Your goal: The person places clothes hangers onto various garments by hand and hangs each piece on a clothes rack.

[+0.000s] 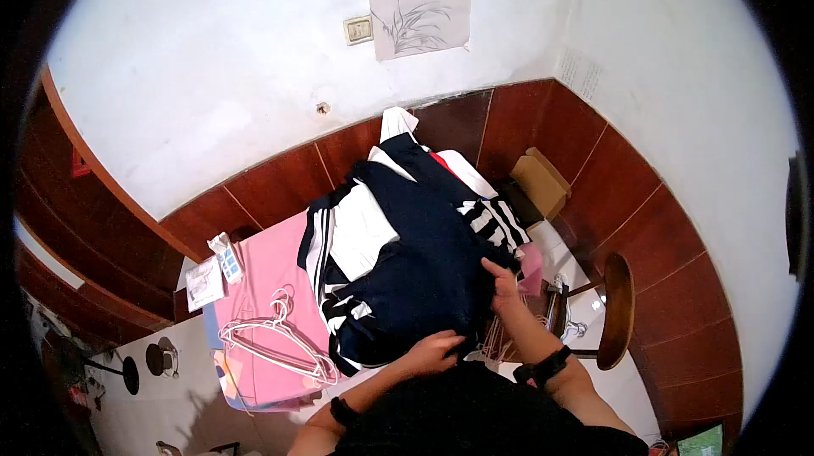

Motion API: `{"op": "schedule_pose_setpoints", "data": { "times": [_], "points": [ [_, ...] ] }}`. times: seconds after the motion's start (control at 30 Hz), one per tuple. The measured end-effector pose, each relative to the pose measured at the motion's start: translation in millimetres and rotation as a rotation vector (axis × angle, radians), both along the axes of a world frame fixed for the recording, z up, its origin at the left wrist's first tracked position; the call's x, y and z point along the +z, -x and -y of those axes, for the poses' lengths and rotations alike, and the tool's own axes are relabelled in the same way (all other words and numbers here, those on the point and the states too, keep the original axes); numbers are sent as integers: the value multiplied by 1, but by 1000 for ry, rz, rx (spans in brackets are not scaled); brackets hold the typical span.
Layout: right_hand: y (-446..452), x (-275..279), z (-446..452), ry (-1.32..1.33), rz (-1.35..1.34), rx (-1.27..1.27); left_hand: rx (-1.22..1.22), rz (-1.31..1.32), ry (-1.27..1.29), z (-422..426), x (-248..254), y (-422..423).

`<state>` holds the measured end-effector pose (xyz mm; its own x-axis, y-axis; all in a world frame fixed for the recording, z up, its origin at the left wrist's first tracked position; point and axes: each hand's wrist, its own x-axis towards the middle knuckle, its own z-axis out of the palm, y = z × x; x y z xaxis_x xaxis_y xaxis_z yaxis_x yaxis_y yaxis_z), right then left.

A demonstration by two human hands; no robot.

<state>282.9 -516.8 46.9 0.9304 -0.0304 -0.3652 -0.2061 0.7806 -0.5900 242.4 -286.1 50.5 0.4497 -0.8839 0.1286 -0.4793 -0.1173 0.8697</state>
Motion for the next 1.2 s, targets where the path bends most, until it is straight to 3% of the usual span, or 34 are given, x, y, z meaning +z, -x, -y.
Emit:
{"op": "schedule_pose_setpoints", "data": {
  "times": [0.03,0.1,0.13,0.23,0.27,0.3,0.33,0.37,0.43,0.47,0.53,0.6,0.67,0.7,0.73,0.77,0.8,0.83,0.9,0.97,1.03,1.07,1.1,1.2],
  "points": [
    [-2,5,8,114,49,-97,-1,-82,-25,-1,9,2],
    [10,30,22,-36,-10,-156,26,-80,20,-4,29,3],
    [18,48,23,105,99,-252,42,-95,48,-5,30,6],
    [47,92,48,-5,153,-261,63,-170,65,-3,44,15],
    [64,111,53,69,243,-276,114,-116,69,-1,27,17],
    [81,121,60,143,332,-291,241,-167,56,-1,25,21],
    [84,125,73,188,323,-347,352,-37,86,0,23,21],
    [109,125,76,34,583,-210,460,93,116,1,23,20],
    [133,137,80,103,895,-82,766,313,120,9,61,25],
    [145,136,81,103,895,-75,890,309,132,14,65,26],
    [169,133,83,501,1081,-199,803,465,187,28,81,29],
    [195,132,86,468,1065,-198,566,606,81,50,82,39],
    [215,133,89,370,1015,-169,270,605,115,75,29,52],
    [223,133,91,319,987,-151,60,249,-62,87,-15,64],
    [231,133,95,259,944,-128,-84,-177,-266,98,-29,82],
    [238,133,98,198,900,-109,-142,-323,-472,105,-41,99],
    [243,132,100,137,836,-85,-160,-418,-494,103,-44,122],
    [249,130,101,62,763,-58,-211,-392,-274,91,-84,140],
    [254,128,101,-86,586,17,-45,-556,-302,94,-157,161],
    [256,126,93,-202,376,155,88,-533,-357,65,-57,177],
    [251,124,72,-243,153,368,331,-636,-256,47,-18,196],
    [244,124,62,-146,71,558,372,-633,-63,35,-16,203],
    [237,122,48,-45,-7,747,451,-760,119,25,21,209],
    [245,68,-23,100,45,1104,716,-805,424,-6,41,237]
  ]
}}
